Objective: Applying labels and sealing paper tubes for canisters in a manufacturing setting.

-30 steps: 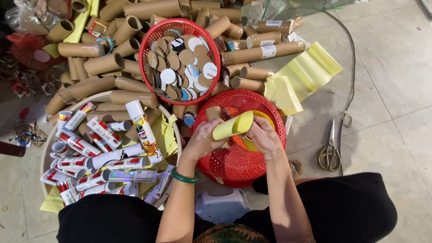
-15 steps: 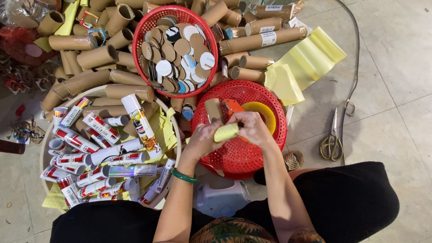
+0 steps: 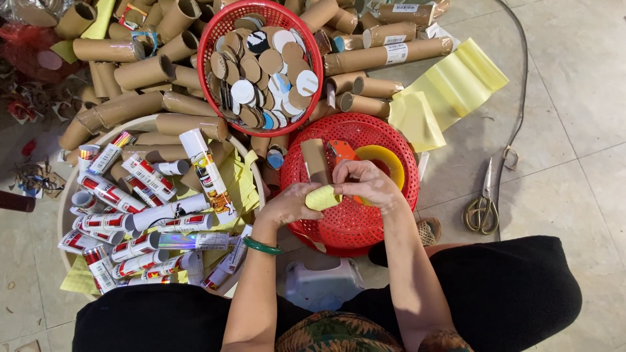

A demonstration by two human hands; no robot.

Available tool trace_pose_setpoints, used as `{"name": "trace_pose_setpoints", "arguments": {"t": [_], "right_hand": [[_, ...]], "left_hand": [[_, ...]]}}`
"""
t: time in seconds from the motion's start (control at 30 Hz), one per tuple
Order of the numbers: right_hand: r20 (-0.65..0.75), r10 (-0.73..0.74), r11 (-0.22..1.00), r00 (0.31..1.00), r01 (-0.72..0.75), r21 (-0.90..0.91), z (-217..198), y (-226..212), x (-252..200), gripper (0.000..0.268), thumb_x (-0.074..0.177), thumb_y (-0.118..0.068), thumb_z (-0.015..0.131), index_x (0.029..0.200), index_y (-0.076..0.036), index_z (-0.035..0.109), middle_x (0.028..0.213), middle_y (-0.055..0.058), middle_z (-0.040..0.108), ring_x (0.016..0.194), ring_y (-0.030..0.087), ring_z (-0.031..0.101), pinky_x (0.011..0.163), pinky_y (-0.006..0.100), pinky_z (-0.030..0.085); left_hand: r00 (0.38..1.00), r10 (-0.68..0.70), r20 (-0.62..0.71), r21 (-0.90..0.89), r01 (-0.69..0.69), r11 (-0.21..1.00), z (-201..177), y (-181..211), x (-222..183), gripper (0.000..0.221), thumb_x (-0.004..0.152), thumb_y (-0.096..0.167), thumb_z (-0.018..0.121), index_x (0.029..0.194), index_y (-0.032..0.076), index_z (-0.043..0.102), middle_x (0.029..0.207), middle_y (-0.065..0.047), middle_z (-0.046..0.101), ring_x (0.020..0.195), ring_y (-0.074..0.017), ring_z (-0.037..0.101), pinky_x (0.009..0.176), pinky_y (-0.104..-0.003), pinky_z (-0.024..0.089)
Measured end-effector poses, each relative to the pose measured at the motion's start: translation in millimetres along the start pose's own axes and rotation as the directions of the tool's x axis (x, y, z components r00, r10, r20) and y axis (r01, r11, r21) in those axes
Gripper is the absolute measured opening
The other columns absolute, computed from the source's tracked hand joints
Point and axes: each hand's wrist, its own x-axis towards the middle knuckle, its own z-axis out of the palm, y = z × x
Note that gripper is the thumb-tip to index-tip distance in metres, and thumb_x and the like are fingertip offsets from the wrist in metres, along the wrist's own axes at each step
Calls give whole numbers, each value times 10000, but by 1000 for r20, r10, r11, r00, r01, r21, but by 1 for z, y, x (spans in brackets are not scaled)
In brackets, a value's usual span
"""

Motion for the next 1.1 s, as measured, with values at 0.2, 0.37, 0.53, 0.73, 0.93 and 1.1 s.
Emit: {"name": "trace_pose_setpoints", "arguments": {"t": [0.2, 0.37, 0.53, 0.73, 0.93, 1.1], "right_hand": [[-40, 219, 949, 975, -222, -226, 13, -22, 6, 223, 727, 2, 696, 937, -71, 687, 838, -11, 681, 775, 73, 620, 693, 225, 505], [-264, 46, 765, 963, -204, -610, 19, 10, 18, 107, 757, 15, 703, 858, -20, 712, 743, 28, 693, 648, 103, 629, 575, 243, 507], [-302, -126, 948, 945, 25, -318, 27, 37, 27, 197, 857, -11, 710, 1048, -43, 746, 861, 26, 724, 715, 116, 646, 647, 246, 551], [-40, 336, -565, 941, 168, -808, 79, 28, 38, 552, 830, -161, 819, 1232, -483, 618, 1520, 128, 439, 1322, 381, 536, 1102, 382, 498], [-401, 128, 110, 907, -415, -903, 82, 73, 34, 1111, 750, 83, 758, 1638, -301, 211, 1767, 136, 100, 1380, 493, 414, 831, 285, 632], [-148, -407, 28, 901, -149, -988, 34, 106, 42, 377, 972, 35, 701, 1302, -130, 627, 1409, 84, 656, 1156, 304, 704, 817, 279, 633]], "left_hand": [[989, 125, -81, 135, -113, 984, -8, 23, -11, 665, 666, 271, 897, 1267, 117, 658, 1148, -118, 738, 1097, -302, 691, 1003, -432, 510], [981, 77, -177, 255, -30, 967, -1, 20, -7, 593, 670, 250, 890, 1216, 147, 680, 1081, -96, 757, 1043, -298, 703, 953, -448, 521], [955, -37, -294, 188, 95, 978, -20, 12, -14, 543, 705, 310, 882, 1182, 138, 688, 1075, -98, 755, 1018, -294, 714, 930, -435, 569], [860, -235, -453, -182, 169, 969, -36, -22, -12, 643, 712, 275, 844, 1295, 101, 637, 1155, -110, 731, 1051, -252, 713, 978, -397, 561], [783, -327, -529, -590, -63, 805, -36, -26, -11, 694, 771, 217, 856, 1356, 53, 522, 1208, -144, 722, 1108, -259, 717, 991, -374, 578], [857, -346, -382, -915, -299, 269, -45, -21, -22, 511, 863, 10, 700, 1352, 10, 554, 1050, -181, 713, 931, -279, 718, 824, -394, 622]]}}
